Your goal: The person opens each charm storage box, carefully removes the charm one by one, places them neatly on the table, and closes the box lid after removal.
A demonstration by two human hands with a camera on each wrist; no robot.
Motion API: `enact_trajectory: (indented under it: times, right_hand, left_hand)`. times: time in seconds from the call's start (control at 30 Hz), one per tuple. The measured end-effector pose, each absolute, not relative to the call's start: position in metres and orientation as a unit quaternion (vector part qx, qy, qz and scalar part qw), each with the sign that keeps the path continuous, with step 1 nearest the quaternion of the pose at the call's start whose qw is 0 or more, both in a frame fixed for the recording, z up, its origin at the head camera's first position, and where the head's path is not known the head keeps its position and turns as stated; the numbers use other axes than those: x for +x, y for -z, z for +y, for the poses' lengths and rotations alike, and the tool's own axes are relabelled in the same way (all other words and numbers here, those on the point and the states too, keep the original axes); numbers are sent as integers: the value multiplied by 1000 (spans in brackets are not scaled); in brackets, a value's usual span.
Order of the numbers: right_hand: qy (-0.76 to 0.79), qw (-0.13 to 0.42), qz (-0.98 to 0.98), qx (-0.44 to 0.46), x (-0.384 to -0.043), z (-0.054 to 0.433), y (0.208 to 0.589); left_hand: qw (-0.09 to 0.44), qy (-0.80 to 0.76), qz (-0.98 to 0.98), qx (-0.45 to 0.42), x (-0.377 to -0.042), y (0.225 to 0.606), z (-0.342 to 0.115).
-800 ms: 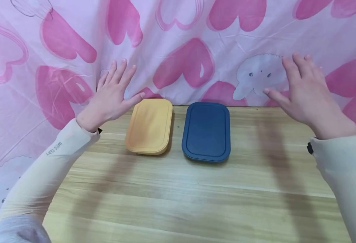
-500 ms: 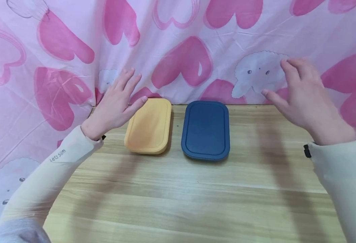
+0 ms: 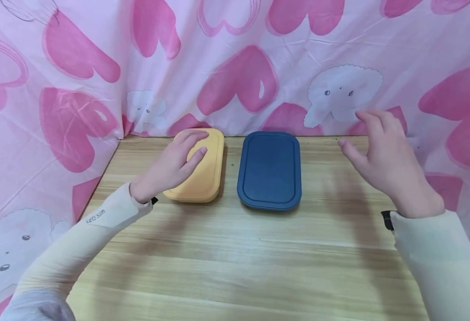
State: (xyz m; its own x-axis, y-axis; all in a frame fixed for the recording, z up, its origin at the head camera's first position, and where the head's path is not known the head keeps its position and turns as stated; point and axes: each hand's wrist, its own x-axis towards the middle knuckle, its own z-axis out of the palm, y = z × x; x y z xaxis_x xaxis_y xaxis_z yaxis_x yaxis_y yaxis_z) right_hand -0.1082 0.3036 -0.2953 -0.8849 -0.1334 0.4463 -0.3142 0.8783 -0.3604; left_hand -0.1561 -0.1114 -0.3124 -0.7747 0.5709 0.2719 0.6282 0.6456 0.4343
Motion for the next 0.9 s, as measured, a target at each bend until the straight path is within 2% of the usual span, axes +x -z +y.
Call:
enact_trajectory:
  times: [0.27, 0.67, 0.9]
  right_hand:
    - [-242, 201, -941, 123, -98, 292, 320]
    - [-331, 125, -933, 62, -82, 262, 383]
    - [-379, 52, -924, 17, -69, 250, 413]
  left_hand:
    - [-68, 408, -875, -252, -142, 347, -93]
    - [-132, 432, -865, -219, -115, 407, -65]
    - [-201, 497, -834, -131, -103, 436, -51]
